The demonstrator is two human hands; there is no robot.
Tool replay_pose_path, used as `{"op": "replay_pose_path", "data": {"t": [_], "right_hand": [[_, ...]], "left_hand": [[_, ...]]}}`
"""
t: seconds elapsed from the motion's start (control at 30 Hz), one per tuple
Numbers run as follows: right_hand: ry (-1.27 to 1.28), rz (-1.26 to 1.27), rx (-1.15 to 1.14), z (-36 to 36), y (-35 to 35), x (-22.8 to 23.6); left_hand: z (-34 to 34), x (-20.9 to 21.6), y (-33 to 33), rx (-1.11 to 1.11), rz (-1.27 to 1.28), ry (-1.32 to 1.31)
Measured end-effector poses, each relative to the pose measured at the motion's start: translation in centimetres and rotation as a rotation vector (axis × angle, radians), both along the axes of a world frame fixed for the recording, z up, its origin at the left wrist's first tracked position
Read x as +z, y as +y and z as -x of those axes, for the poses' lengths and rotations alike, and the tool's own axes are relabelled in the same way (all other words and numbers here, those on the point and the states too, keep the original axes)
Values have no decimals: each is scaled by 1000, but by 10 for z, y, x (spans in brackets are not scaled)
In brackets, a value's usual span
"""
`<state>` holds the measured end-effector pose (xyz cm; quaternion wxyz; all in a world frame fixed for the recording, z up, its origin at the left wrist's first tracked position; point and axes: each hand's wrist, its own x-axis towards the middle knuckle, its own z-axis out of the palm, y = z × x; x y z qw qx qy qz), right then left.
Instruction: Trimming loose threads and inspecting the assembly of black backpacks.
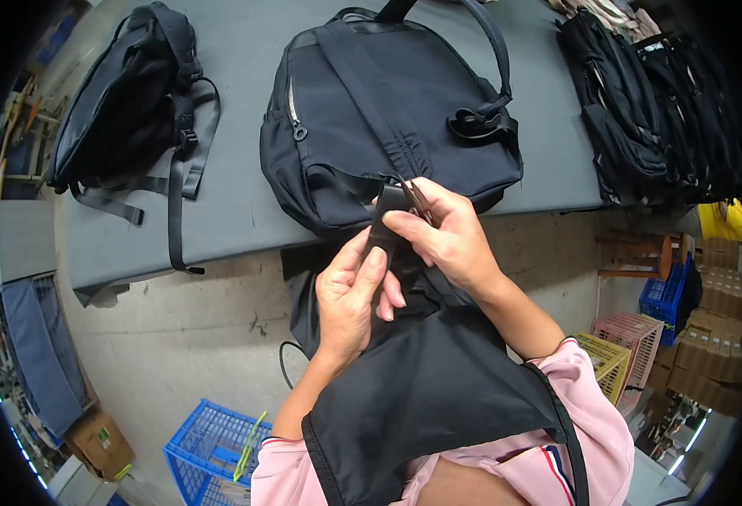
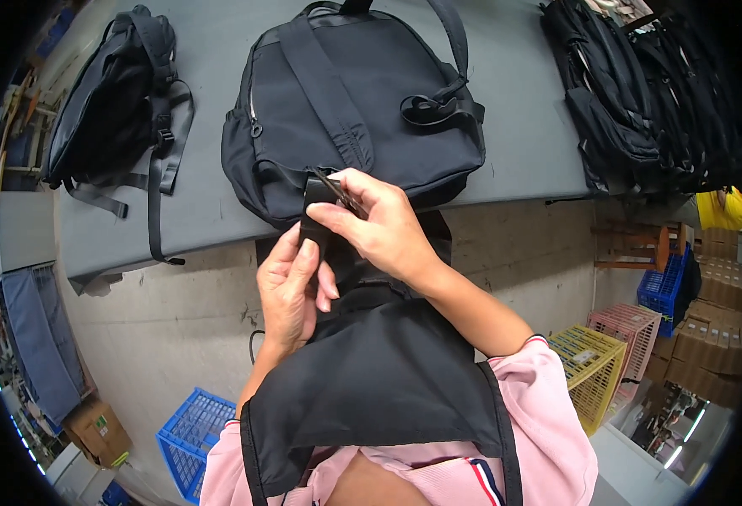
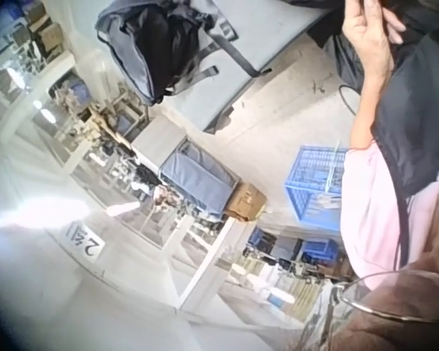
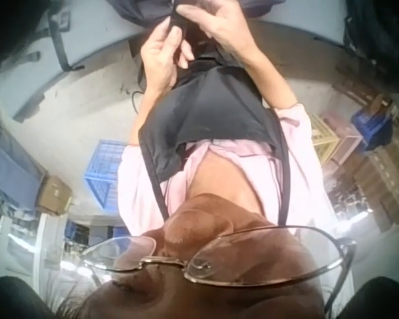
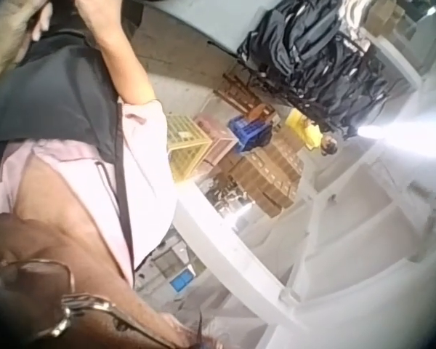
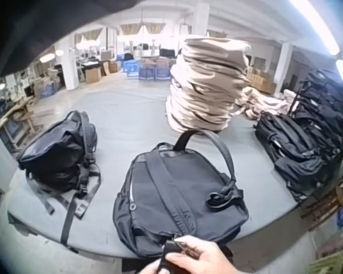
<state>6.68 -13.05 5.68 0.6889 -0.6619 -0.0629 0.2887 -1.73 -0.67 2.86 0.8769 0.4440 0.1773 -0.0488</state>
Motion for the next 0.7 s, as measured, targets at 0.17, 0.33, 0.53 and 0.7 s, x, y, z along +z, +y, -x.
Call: {"op": "replay_pose_path", "data": {"t": [0.17,0.33,0.53,0.7], "right_hand": [[-555,246,-220,8,2,-22],[-895,486,-65,20,-15,-12],[-1121,574,-30,16,-16,-10],[-810,427,20,19,-17,4]], "left_hand": [[2,2,6,19,37,52],[-2,-2,7,-9,2,29],[-6,2,5,-67,-197,65],[-1,-15,1,62,-1131,-362]]}}
